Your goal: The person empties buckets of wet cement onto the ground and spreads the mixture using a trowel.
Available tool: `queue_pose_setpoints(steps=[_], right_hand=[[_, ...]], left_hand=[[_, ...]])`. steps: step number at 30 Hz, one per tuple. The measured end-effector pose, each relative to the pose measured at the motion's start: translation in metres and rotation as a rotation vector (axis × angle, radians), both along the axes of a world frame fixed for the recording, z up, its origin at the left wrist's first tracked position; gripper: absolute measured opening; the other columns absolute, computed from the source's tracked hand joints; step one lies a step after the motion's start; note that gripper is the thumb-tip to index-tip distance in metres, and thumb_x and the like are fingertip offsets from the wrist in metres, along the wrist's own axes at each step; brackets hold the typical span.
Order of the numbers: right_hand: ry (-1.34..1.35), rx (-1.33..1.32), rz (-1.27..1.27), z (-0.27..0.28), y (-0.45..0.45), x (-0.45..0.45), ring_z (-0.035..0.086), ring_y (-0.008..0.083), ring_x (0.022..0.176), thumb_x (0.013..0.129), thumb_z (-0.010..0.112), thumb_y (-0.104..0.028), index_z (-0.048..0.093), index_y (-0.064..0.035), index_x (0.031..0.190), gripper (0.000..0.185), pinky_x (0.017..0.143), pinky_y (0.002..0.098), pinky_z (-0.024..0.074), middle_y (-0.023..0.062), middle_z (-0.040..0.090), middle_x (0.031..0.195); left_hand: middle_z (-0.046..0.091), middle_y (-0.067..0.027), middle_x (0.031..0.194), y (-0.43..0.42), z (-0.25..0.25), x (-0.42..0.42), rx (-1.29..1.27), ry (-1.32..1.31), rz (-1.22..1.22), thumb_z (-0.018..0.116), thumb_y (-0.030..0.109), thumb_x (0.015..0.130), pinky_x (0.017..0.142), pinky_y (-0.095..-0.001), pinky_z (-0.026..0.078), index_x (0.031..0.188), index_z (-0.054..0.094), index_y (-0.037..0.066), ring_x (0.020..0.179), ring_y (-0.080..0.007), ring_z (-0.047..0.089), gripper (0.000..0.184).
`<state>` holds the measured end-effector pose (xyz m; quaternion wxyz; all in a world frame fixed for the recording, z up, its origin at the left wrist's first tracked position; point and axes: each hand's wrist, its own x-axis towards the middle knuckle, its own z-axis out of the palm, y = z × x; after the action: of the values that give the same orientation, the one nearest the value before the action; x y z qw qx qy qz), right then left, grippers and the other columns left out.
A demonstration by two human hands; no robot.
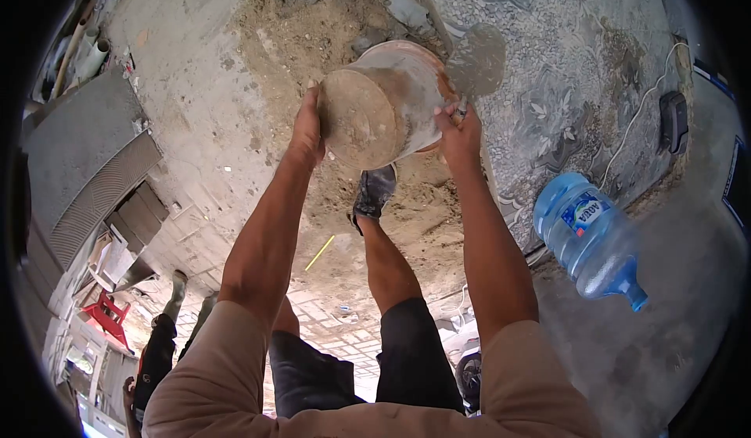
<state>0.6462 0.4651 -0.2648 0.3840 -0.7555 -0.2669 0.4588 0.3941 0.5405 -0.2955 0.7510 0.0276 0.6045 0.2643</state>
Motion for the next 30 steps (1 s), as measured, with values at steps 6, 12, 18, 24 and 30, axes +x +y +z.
queue_pose_setpoints(steps=[6, 12, 18, 24, 30], right_hand=[[0.127, 0.043, -0.164, -0.015, 0.000, 0.031, 0.051, 0.0091, 0.081, 0.094, 0.070, -0.008, 0.057, -0.0006, 0.107, 0.020, 0.074, 0.0246, 0.0447, -0.0001, 0.055, 0.092], [0.386, 0.009, -0.209, 0.012, -0.004, 0.064, 0.057, 0.0116, 0.091, 0.099, 0.067, -0.014, 0.056, 0.0022, 0.123, 0.030, 0.085, 0.0265, 0.0470, 0.0011, 0.060, 0.099], [0.229, 0.076, -0.124, 0.111, 0.031, 0.024, 0.053, 0.0091, 0.086, 0.098, 0.069, -0.018, 0.057, -0.0011, 0.112, 0.025, 0.080, 0.0242, 0.0462, 0.0004, 0.057, 0.096], [-0.030, 0.162, 0.298, 0.228, 0.057, -0.073, 0.054, 0.0101, 0.080, 0.098, 0.069, -0.015, 0.055, 0.0008, 0.119, 0.030, 0.072, 0.0269, 0.0510, 0.0036, 0.054, 0.092], [0.245, 0.092, 0.628, 0.252, 0.057, -0.215, 0.060, 0.0137, 0.078, 0.097, 0.069, -0.016, 0.056, 0.0044, 0.113, 0.030, 0.067, 0.0308, 0.0531, 0.0088, 0.057, 0.097]], left_hand=[[0.046, -0.0232, 0.147, -0.001, 0.046, 0.034, 0.127, 0.220, -0.127, 0.068, 0.057, 0.089, 0.113, -0.0411, 0.040, 0.149, 0.040, -0.003, 0.136, -0.0314, 0.048, 0.090], [0.043, -0.0223, 0.139, -0.022, 0.109, 0.036, 0.489, 0.407, -0.279, 0.077, 0.051, 0.085, 0.110, -0.0404, 0.040, 0.146, 0.040, -0.008, 0.130, -0.0319, 0.049, 0.092], [0.051, -0.0199, 0.136, 0.020, 0.158, 0.010, 0.407, 0.189, -0.196, 0.070, 0.051, 0.091, 0.109, -0.0392, 0.040, 0.143, 0.046, -0.003, 0.127, -0.0270, 0.050, 0.078], [0.048, -0.0129, 0.150, 0.012, 0.172, -0.098, 0.207, 0.050, 0.052, 0.038, 0.070, 0.100, 0.117, -0.0467, 0.029, 0.149, 0.043, 0.002, 0.139, -0.0280, 0.040, 0.084], [0.041, -0.0202, 0.150, -0.111, 0.158, -0.236, -0.269, 0.442, 0.433, 0.026, 0.065, 0.103, 0.111, -0.0690, 0.027, 0.154, 0.033, 0.010, 0.139, -0.0357, 0.042, 0.075]])
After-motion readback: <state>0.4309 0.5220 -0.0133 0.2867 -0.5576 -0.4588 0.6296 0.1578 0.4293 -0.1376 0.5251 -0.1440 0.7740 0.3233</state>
